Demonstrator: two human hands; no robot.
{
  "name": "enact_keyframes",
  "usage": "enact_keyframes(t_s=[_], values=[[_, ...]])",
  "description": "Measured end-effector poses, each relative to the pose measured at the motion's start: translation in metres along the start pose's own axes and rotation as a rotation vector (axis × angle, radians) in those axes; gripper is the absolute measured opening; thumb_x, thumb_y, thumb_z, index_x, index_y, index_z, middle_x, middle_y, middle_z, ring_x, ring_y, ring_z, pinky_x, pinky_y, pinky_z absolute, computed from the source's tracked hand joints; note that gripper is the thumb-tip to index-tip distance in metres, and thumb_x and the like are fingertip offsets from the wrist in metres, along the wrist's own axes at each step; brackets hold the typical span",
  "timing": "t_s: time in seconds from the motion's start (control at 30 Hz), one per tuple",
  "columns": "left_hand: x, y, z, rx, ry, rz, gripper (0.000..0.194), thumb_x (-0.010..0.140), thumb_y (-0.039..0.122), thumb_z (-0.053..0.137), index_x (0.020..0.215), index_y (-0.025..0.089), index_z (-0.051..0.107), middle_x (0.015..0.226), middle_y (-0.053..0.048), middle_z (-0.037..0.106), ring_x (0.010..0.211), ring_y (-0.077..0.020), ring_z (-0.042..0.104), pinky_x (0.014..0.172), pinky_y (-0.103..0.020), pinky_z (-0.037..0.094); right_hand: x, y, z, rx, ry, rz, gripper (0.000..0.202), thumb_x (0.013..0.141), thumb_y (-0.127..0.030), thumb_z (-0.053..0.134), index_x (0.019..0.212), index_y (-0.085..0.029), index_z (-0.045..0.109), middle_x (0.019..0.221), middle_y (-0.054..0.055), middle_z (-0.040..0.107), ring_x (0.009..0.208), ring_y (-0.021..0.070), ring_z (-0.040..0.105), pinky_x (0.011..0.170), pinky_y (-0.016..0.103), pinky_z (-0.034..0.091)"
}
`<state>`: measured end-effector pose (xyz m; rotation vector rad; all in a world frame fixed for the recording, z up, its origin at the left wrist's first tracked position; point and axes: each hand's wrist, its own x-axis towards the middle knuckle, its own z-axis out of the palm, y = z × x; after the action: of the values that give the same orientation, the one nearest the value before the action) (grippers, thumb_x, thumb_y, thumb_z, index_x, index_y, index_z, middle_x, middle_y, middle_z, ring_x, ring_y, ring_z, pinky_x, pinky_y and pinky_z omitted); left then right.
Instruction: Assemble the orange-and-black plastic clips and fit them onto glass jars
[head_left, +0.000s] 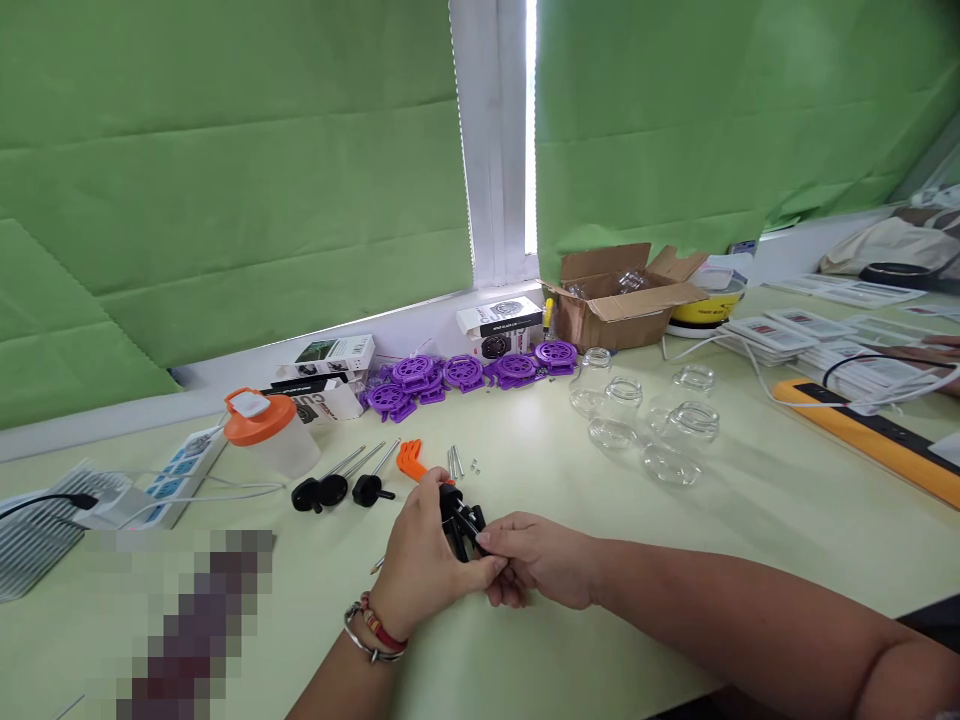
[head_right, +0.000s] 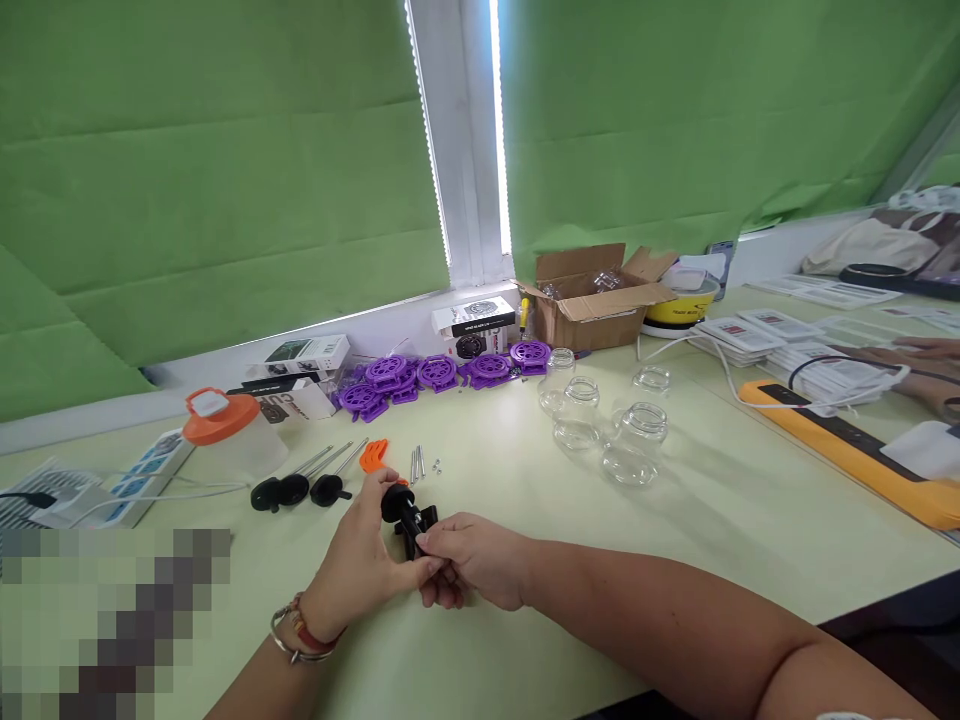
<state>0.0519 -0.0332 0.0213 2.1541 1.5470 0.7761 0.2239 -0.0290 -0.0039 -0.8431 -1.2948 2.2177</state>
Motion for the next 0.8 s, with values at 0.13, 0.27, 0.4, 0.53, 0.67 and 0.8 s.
enact_keyframes(t_s=[0.13,0.27,0.4,0.53,0.67,0.8], values=[[0.0,-0.005,0.004,0.049,0.044,0.029,0.096,0.054,0.047,0.076,0.131,0.016,0.026,0.123,-0.017,0.048,0.116,-0.0354,0.048,0.095,-0.052,0.041,0.002,0.002,-0.005,0.007,0.002,-0.025,0.04,0.08,-0.051,0.054,0.063,-0.015,0.05,0.055,0.0,0.057,0.045,0.0075,0.047,0.046,0.021,0.034],[0.0,-0.01,0.006,0.07,0.071,0.097,0.107,0.057,0.054,0.075,0.138,0.016,0.017,0.134,-0.021,0.04,0.125,-0.0377,0.04,0.1,-0.056,0.036,0.002,-0.001,-0.006,-0.056,0.033,-0.061,0.038,0.082,-0.048,0.053,0.063,-0.015,0.049,0.057,-0.001,0.057,0.047,0.0074,0.046,0.048,0.022,0.034],[-0.001,-0.014,0.006,-0.005,0.14,0.198,0.11,0.058,0.055,0.076,0.142,0.019,0.014,0.143,-0.02,0.031,0.132,-0.0368,0.031,0.105,-0.056,0.029,-0.002,-0.01,-0.007,-0.219,0.069,-0.138,0.033,0.085,-0.044,0.051,0.068,-0.016,0.05,0.058,-0.002,0.053,0.051,0.008,0.045,0.053,0.022,0.036],[-0.001,-0.013,0.005,-0.163,0.333,0.169,0.09,0.073,0.049,0.067,0.142,0.021,0.018,0.145,-0.017,0.029,0.134,-0.0324,0.029,0.107,-0.052,0.027,-0.008,-0.019,-0.015,-0.753,0.238,-0.316,0.032,0.091,-0.039,0.042,0.07,-0.016,0.051,0.061,-0.002,0.049,0.054,0.009,0.04,0.054,0.022,0.032],[0.004,-0.012,0.002,-0.461,0.334,-0.104,0.053,0.086,0.044,0.052,0.132,0.021,0.039,0.113,-0.01,0.057,0.098,-0.0214,0.057,0.086,-0.04,0.047,-0.008,-0.023,-0.027,-1.391,0.452,-0.519,0.028,0.094,-0.03,0.038,0.078,-0.016,0.056,0.067,0.002,0.054,0.06,0.0125,0.044,0.058,0.025,0.03],[0.01,-0.016,0.004,-0.746,0.169,-0.218,0.043,0.081,0.043,0.059,0.116,0.019,0.052,0.083,-0.001,0.06,0.064,-0.0121,0.056,0.061,-0.028,0.049,-0.003,-0.02,-0.033,-1.668,0.484,-0.524,0.026,0.095,-0.027,0.037,0.089,-0.014,0.059,0.075,0.007,0.061,0.063,0.0155,0.05,0.061,0.028,0.032]])
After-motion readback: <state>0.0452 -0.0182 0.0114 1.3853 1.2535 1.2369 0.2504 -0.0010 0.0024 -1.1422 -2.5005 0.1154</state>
